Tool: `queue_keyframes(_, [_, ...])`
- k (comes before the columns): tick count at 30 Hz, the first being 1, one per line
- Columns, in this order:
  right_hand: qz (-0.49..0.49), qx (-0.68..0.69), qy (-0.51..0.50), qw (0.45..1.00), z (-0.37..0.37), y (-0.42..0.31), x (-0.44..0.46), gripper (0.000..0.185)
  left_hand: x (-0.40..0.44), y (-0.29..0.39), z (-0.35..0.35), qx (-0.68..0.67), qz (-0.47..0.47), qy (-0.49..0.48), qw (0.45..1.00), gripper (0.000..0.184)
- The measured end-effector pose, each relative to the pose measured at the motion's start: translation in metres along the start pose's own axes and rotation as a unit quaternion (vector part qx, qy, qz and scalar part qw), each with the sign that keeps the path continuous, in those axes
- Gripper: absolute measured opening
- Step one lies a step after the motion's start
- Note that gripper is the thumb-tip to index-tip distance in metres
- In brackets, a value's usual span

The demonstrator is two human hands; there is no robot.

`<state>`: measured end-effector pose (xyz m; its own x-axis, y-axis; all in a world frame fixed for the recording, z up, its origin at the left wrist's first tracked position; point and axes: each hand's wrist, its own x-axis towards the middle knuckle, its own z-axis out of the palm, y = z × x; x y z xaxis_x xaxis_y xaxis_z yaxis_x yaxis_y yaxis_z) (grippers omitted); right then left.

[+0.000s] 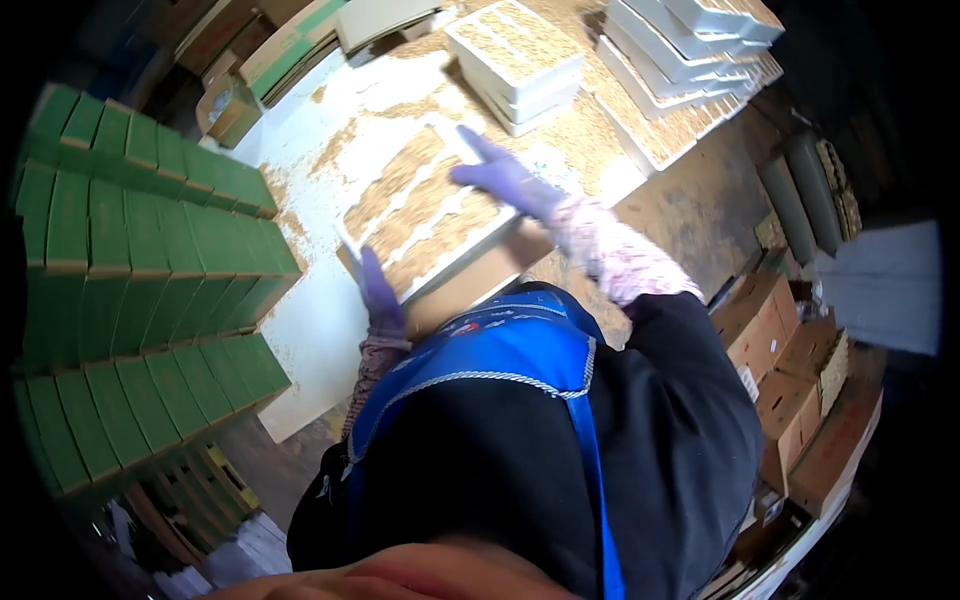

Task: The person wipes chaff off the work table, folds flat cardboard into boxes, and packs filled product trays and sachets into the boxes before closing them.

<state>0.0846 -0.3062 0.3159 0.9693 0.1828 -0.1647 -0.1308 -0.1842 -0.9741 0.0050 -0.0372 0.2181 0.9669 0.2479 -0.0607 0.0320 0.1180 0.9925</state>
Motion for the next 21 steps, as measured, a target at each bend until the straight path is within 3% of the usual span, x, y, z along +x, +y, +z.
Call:
queue_keyframes(1, [-0.088, -0.138, 0.042, 0.986, 0.009, 0.017, 0.007, 0.071, -0.003, -0.007, -0.003, 0.093, 0.082, 0.038, 0.992, 0.075])
queue_keyframes(2, [-0.171, -0.273, 0.080, 0.943, 0.016, 0.034, 0.014, 0.066, -0.005, -0.001, -0.001, 0.096, 0.081, 0.027, 0.992, 0.075])
queue_keyframes(3, [-0.206, -0.394, 0.081, 0.892, 0.025, 0.054, 0.021, 0.061, -0.007, 0.012, 0.006, 0.362, 0.136, 0.058, 0.920, 0.074])
queue_keyframes(4, [-0.234, -0.507, 0.076, 0.826, 0.030, 0.070, 0.021, 0.055, -0.009, 0.026, 0.011, 0.600, 0.181, 0.086, 0.774, 0.073])
queue_keyframes(5, [-0.311, -0.426, 0.069, 0.846, 0.018, 0.065, 0.018, 0.045, 0.000, 0.043, 0.014, 0.675, 0.206, -0.024, 0.708, 0.075])
queue_keyframes(6, [-0.311, -0.424, 0.072, 0.848, 0.003, 0.058, 0.018, 0.045, 0.013, 0.049, 0.024, 0.667, 0.177, -0.116, 0.715, 0.075])
queue_keyframes(8, [-0.168, -0.350, 0.148, 0.910, -0.033, 0.055, 0.022, 0.039, 0.038, 0.047, 0.050, 0.609, 0.170, -0.238, 0.737, 0.080])
queue_keyframes(10, [-0.077, -0.277, 0.234, 0.929, -0.079, 0.115, 0.051, 0.034, 0.052, 0.036, 0.086, 0.611, 0.116, -0.298, 0.724, 0.085])
queue_keyframes(12, [-0.080, -0.475, 0.221, 0.848, -0.112, 0.223, 0.068, 0.034, 0.049, 0.034, 0.112, 0.669, 0.045, -0.316, 0.671, 0.093])
queue_keyframes(14, [0.034, -0.533, 0.191, 0.823, -0.113, 0.232, 0.060, 0.032, 0.047, 0.005, 0.118, 0.720, 0.006, -0.348, 0.601, 0.093])
queue_keyframes(15, [0.008, -0.545, 0.193, 0.816, -0.117, 0.246, 0.056, 0.032, 0.047, -0.001, 0.123, 0.739, -0.009, -0.357, 0.571, 0.092])
queue_keyframes(16, [-0.015, -0.555, 0.193, 0.809, -0.121, 0.260, 0.057, 0.032, 0.051, 0.001, 0.128, 0.741, -0.018, -0.351, 0.572, 0.092])
queue_keyframes(18, [0.027, -0.525, 0.162, 0.835, -0.129, 0.268, 0.068, 0.028, 0.054, 0.010, 0.127, 0.710, -0.044, -0.376, 0.595, 0.092])
queue_keyframes(21, [-0.026, -0.417, 0.237, 0.877, -0.132, 0.259, 0.071, 0.023, 0.061, -0.008, 0.114, 0.700, -0.054, -0.386, 0.599, 0.093])
